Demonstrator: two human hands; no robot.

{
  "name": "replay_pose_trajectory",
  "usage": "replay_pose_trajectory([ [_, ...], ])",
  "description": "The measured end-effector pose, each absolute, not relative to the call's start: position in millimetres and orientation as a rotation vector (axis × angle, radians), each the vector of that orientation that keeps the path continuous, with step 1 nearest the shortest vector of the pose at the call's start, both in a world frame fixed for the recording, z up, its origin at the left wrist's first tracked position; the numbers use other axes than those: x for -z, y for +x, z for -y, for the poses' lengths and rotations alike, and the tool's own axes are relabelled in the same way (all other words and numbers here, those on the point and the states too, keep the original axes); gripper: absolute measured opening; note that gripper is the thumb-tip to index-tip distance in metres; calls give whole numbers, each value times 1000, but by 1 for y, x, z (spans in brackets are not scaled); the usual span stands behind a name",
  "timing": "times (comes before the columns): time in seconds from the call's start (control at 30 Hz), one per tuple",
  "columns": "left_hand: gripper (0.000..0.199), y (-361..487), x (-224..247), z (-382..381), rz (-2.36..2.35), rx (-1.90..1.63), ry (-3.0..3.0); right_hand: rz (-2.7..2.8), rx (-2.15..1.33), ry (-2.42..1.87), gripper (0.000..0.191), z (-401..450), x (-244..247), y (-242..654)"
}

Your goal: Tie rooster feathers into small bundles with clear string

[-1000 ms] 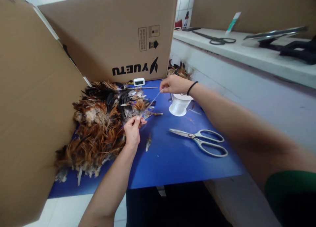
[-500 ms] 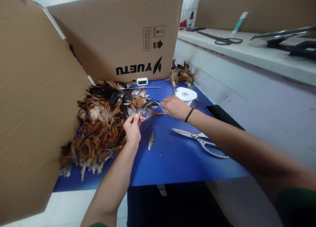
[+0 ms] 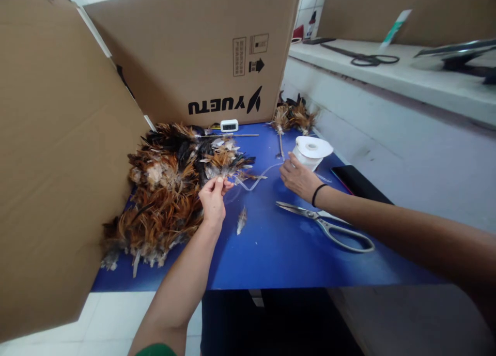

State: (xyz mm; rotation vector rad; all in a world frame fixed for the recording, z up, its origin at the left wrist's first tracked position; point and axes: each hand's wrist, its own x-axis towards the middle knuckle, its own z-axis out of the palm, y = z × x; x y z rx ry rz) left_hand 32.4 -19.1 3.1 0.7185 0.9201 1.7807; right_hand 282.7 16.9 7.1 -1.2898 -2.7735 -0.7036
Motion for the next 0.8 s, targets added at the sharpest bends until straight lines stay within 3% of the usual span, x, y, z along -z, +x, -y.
replay_pose_trajectory([
  [0.23,26,35,0,21,-931,-1709,733,2763,597,-1404,27,-1,-25,290],
  [0.3,26,37,1,23,-926,-1678,748,2637,325,-1412,19,5,-29,271],
  [0.47,26,39,2,26,-937,-1584,827,2111,-590,-1124,57,10,-19,204],
  [0.57,25,38,3,25,-952,-1564,851,1908,-962,-1119,46,9,-9,183],
  [0.67,24,37,5,22,-995,-1556,855,1902,-813,-1213,23,13,-8,186],
  [0.8,22,36,11,21,-1096,-1483,978,2119,-424,-1258,21,25,-24,201],
])
